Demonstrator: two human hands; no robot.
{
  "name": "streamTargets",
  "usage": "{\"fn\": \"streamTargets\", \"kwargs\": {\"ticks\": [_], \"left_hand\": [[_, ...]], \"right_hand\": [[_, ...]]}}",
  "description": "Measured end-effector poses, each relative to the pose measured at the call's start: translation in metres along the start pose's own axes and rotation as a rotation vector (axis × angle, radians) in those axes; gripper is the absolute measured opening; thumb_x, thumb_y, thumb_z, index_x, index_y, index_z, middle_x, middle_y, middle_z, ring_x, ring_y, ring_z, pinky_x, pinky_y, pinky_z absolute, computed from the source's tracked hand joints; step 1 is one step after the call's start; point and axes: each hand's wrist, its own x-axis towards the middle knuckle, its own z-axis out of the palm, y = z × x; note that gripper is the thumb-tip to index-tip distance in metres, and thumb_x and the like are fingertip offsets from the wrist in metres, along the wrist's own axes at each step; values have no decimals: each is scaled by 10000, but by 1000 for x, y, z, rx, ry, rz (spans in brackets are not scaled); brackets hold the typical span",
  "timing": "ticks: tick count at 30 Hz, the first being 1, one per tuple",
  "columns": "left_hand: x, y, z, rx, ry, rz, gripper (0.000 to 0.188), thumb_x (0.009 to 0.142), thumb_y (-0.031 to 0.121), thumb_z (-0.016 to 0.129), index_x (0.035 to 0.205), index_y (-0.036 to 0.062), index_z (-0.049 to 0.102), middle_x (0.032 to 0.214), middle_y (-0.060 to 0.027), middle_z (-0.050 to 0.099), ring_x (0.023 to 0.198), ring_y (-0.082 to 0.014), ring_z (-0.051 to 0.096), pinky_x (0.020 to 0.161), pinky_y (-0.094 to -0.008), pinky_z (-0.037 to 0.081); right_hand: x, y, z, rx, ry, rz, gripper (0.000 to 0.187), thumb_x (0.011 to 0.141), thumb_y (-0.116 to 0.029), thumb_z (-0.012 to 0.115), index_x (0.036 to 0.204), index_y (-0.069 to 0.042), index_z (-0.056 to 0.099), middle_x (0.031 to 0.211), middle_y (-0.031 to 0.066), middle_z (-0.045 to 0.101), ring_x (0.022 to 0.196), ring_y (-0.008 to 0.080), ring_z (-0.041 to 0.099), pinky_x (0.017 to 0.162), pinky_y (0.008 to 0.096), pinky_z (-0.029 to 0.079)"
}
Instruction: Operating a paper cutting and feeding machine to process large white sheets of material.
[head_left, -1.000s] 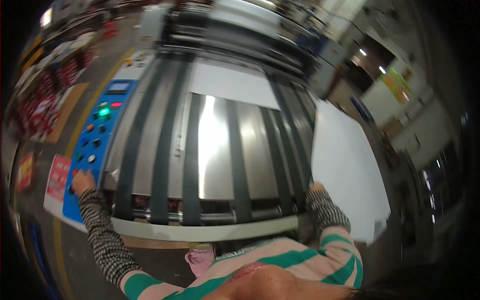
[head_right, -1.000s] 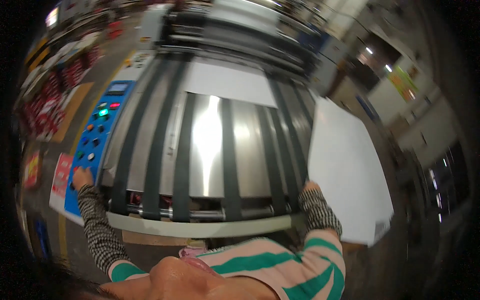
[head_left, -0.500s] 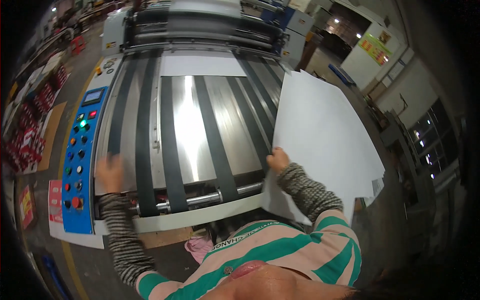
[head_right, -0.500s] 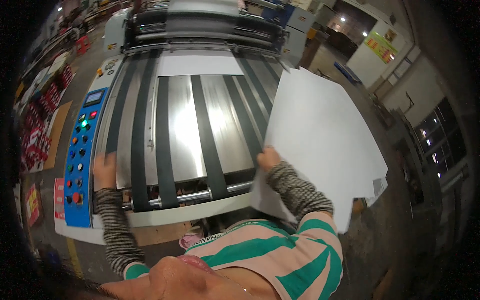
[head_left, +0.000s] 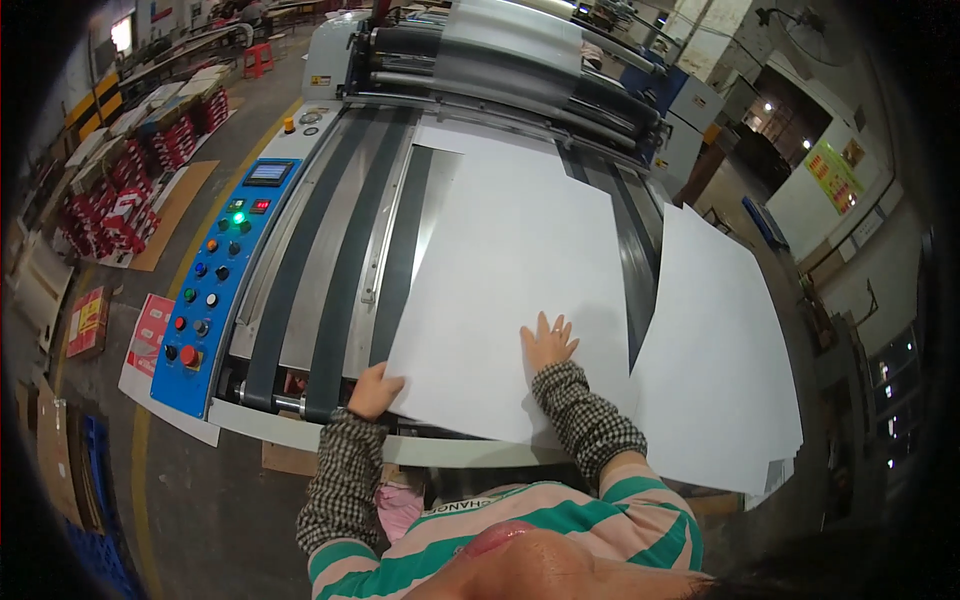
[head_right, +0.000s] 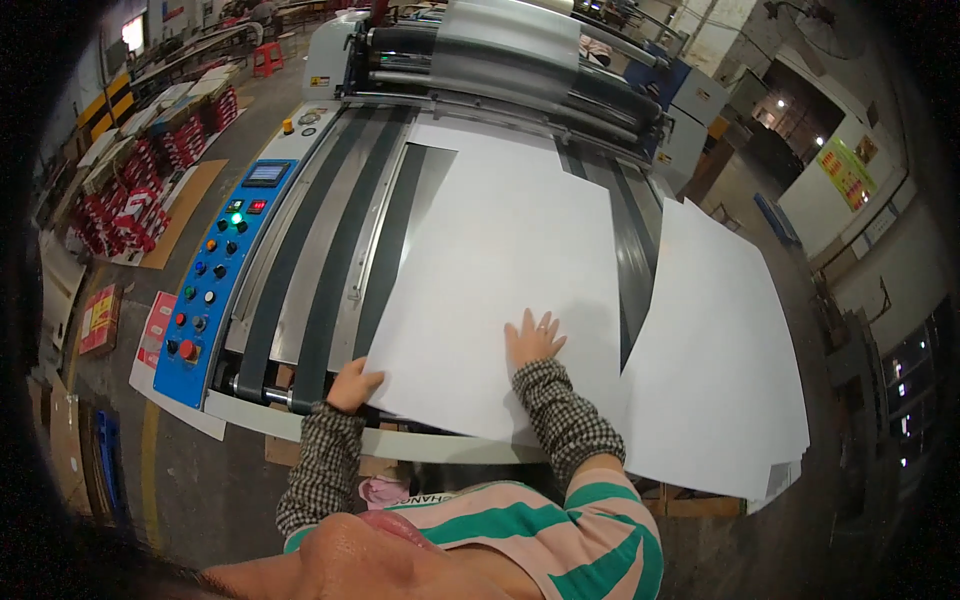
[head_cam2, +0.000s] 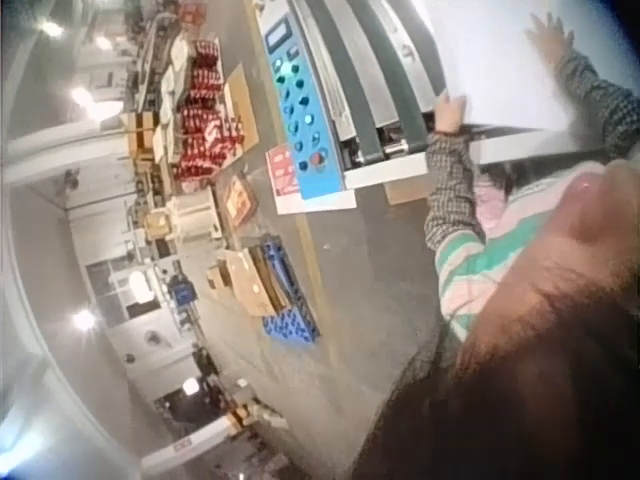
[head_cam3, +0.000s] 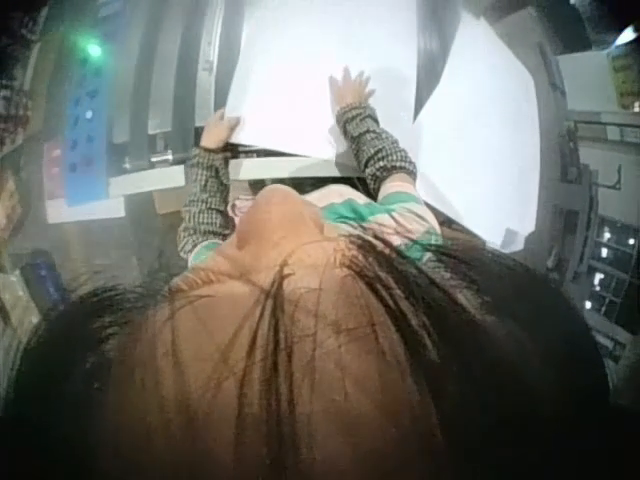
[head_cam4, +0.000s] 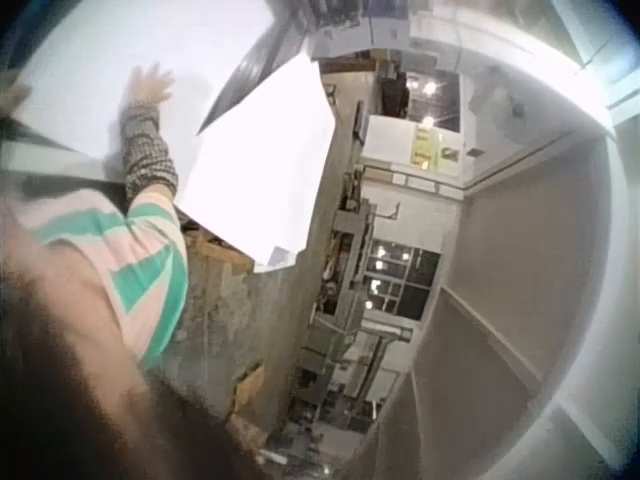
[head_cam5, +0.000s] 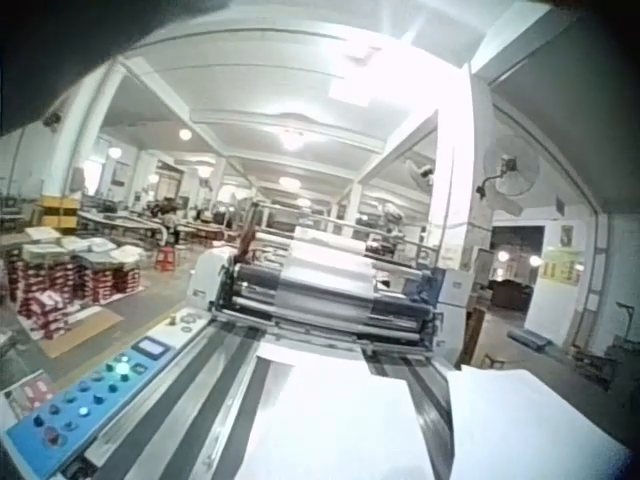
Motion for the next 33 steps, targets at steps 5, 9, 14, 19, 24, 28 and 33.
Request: {"fn": "streamTargets", "kwargs": {"ticks": [5, 9, 14, 19, 24, 28, 33], "left_hand": [[-14, -8, -6, -78, 58, -89, 315, 688, 79, 537, 959, -80, 533, 858, -117, 590, 756, -167, 548, 683, -265, 425], [-6, -8, -10, -88, 100, -145, 294, 687, 65, 536, 941, -84, 540, 854, -115, 590, 739, -173, 552, 678, -267, 429], [9, -4, -12, -163, 103, -183, 280, 685, 54, 544, 925, -89, 545, 842, -121, 592, 726, -169, 554, 663, -266, 434], [32, 3, -34, -124, 180, -129, 270, 715, 94, 556, 918, -83, 545, 758, -111, 601, 692, -159, 564, 610, -269, 440], [37, 9, -48, 306, 646, 78, 263, 750, 141, 530, 918, -61, 545, 699, -156, 590, 631, -205, 584, 565, -273, 443], [33, 46, -5, 387, 582, 181, 255, 749, 137, 536, 918, -53, 543, 702, -170, 586, 633, -222, 587, 583, -287, 454], [38, 52, 28, 495, 452, 416, 261, 754, 158, 555, 947, -17, 551, 808, -179, 585, 774, -235, 580, 709, -312, 441]], "right_hand": [[16, -14, -2, 52, -5, -127, 589, 790, -459, 394, 1282, -151, 289, 1351, 194, 128, 1255, 338, 53, 989, 501, 20], [33, -24, 0, 55, -61, -194, 569, 792, -449, 398, 1274, -161, 307, 1350, 195, 131, 1254, 341, 57, 988, 504, 21], [57, -33, 2, 33, -63, -223, 566, 793, -445, 397, 1274, -161, 303, 1347, 199, 137, 1252, 347, 65, 985, 511, 32], [86, -52, -4, 7, -68, -218, 570, 794, -443, 398, 1273, -148, 303, 1344, 204, 142, 1248, 356, 75, 978, 524, 45], [115, -84, -13, 32, -23, -186, 500, 801, -391, 426, 1217, -114, 395, 1308, 213, 238, 1224, 358, 177, 982, 493, 128], [152, -48, 3, 681, 49, -474, 394, 801, -316, 469, 1098, -60, 510, 1226, 205, 378, 1140, 324, 349, 958, 412, 248], [162, 38, 13, 593, 265, -330, 364, 788, -292, 508, 1025, -19, 547, 1182, 193, 431, 1057, 275, 437, 926, 387, 304]]}}
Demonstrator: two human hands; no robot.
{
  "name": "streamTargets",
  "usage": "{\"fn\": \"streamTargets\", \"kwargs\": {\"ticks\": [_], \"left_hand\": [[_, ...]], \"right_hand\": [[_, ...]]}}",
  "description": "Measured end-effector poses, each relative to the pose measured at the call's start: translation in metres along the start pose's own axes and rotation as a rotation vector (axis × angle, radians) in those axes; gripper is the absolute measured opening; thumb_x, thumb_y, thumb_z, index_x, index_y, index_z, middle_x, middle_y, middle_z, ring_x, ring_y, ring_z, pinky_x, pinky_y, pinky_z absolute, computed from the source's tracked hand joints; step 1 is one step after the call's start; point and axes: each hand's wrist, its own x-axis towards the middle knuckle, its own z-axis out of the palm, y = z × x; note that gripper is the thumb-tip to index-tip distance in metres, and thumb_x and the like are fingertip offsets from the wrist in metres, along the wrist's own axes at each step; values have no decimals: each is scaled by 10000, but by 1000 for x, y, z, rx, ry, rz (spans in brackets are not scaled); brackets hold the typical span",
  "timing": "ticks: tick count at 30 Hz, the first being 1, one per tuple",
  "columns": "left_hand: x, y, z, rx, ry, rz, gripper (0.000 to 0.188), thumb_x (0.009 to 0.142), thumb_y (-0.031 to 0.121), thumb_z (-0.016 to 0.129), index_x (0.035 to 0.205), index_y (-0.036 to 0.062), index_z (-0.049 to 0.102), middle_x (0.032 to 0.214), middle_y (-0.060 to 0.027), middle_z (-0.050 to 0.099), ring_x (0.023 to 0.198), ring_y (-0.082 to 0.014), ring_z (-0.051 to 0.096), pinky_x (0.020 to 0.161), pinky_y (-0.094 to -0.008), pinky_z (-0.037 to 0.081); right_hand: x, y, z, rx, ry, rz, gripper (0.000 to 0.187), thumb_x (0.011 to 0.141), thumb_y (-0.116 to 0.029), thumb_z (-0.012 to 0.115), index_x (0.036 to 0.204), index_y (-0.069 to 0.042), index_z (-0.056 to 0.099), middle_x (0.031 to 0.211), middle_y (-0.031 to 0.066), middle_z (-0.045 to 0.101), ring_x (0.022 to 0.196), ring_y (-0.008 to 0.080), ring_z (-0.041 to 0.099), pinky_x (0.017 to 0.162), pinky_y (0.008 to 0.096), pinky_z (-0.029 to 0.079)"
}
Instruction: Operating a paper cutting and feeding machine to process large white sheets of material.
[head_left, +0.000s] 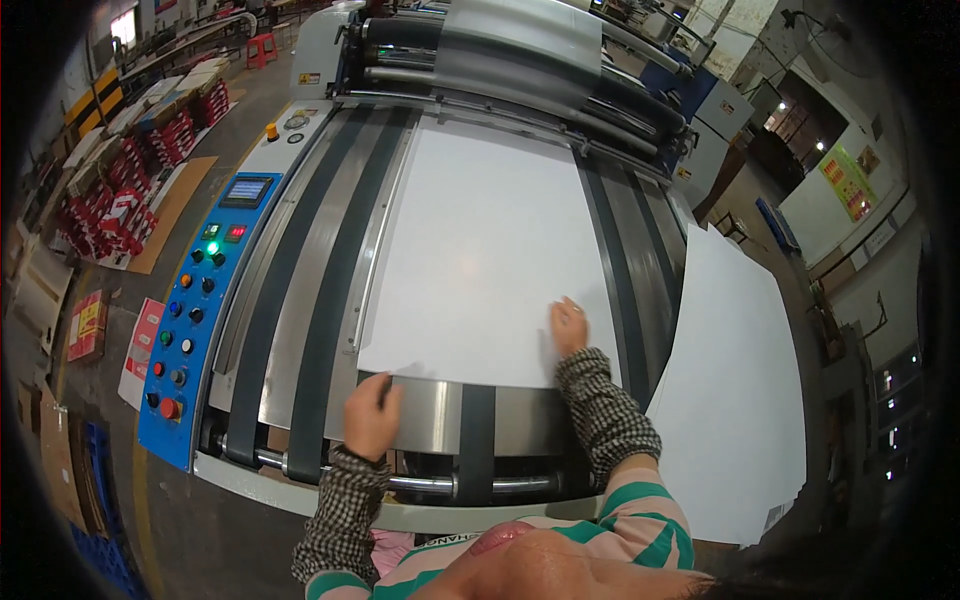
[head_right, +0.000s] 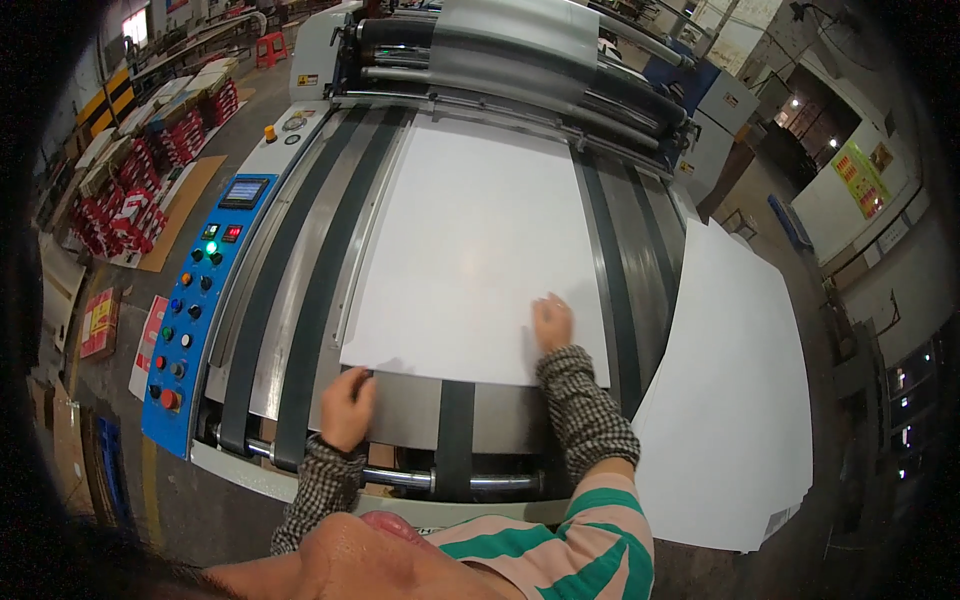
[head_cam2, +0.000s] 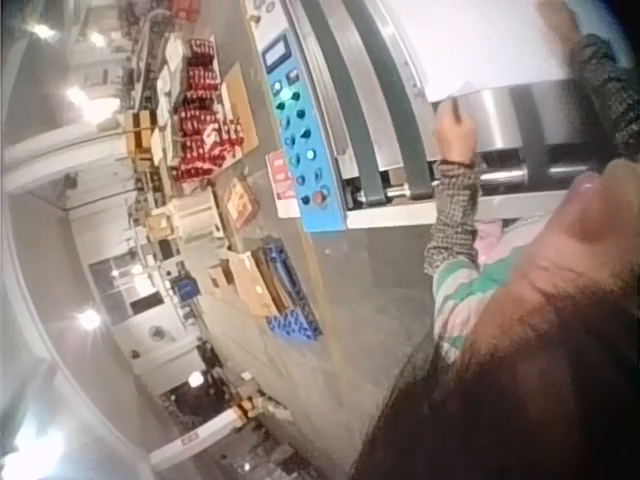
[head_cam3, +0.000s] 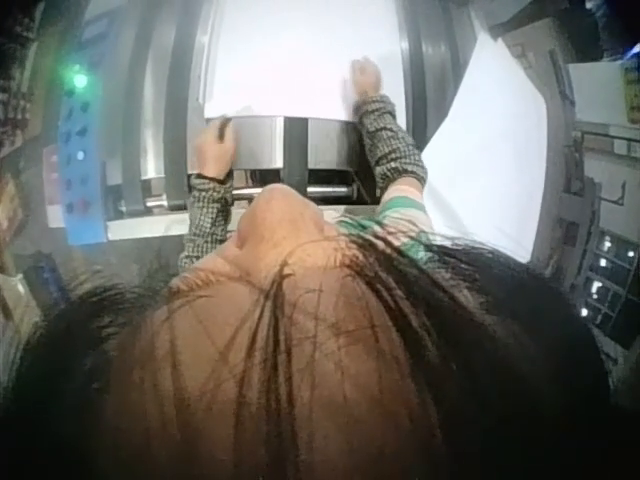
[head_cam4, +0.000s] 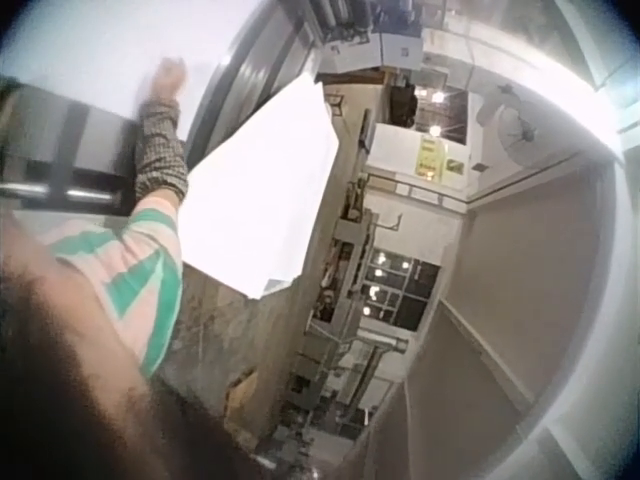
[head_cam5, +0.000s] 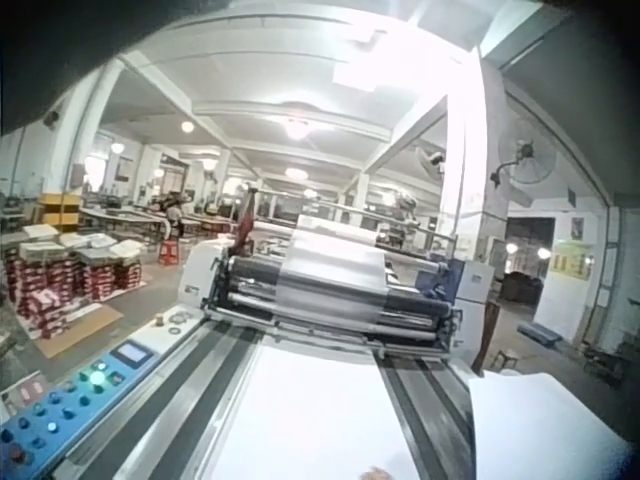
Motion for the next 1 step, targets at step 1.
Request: {"fn": "streamTargets", "kwargs": {"ticks": [1], "left_hand": [[2, -2, 10, 100, -9, 225, 282, 760, 184, 558, 976, 5, 549, 873, -185, 579, 859, -242, 566, 785, -329, 423]], "right_hand": [[-1, -2, 3, 3, -13, -6, 364, 788, -292, 508, 1025, -19, 547, 1182, 193, 431, 1057, 275, 437, 926, 387, 304]]}}
